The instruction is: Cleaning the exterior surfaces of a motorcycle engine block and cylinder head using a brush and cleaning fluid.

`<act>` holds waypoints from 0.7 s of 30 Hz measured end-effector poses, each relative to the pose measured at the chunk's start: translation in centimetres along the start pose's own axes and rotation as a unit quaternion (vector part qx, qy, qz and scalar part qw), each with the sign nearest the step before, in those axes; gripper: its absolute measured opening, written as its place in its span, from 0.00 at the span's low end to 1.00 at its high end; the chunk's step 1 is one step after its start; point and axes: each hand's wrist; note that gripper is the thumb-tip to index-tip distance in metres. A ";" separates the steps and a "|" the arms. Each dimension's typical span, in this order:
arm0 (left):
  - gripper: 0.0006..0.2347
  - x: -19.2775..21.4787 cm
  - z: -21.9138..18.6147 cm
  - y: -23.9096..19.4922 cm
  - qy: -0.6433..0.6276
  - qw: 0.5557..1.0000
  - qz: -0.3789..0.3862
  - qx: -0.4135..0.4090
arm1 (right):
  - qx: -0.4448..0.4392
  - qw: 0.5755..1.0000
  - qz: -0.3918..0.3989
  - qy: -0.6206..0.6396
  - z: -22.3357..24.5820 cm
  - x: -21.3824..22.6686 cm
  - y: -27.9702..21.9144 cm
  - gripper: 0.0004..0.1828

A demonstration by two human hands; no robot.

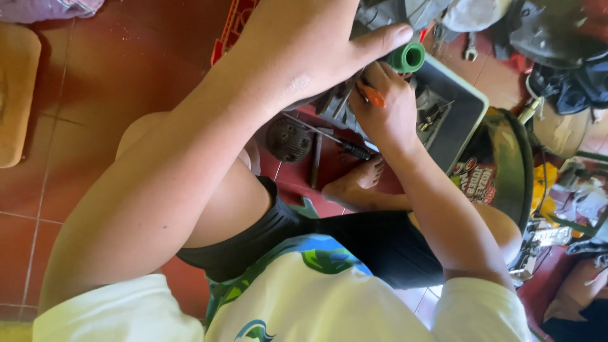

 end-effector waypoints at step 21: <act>0.18 -0.2 -0.1 0.0 -0.007 1.000 0.014 -0.011 | -0.139 0.985 -0.041 0.096 0.0 -2.4 -4.0 0.08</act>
Point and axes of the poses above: each hand's wrist, its own y-axis towards the middle knuckle, its own x-axis out of the back of the hand, z = x × y, and after that the axes turned 9 degrees about -z, right-handed
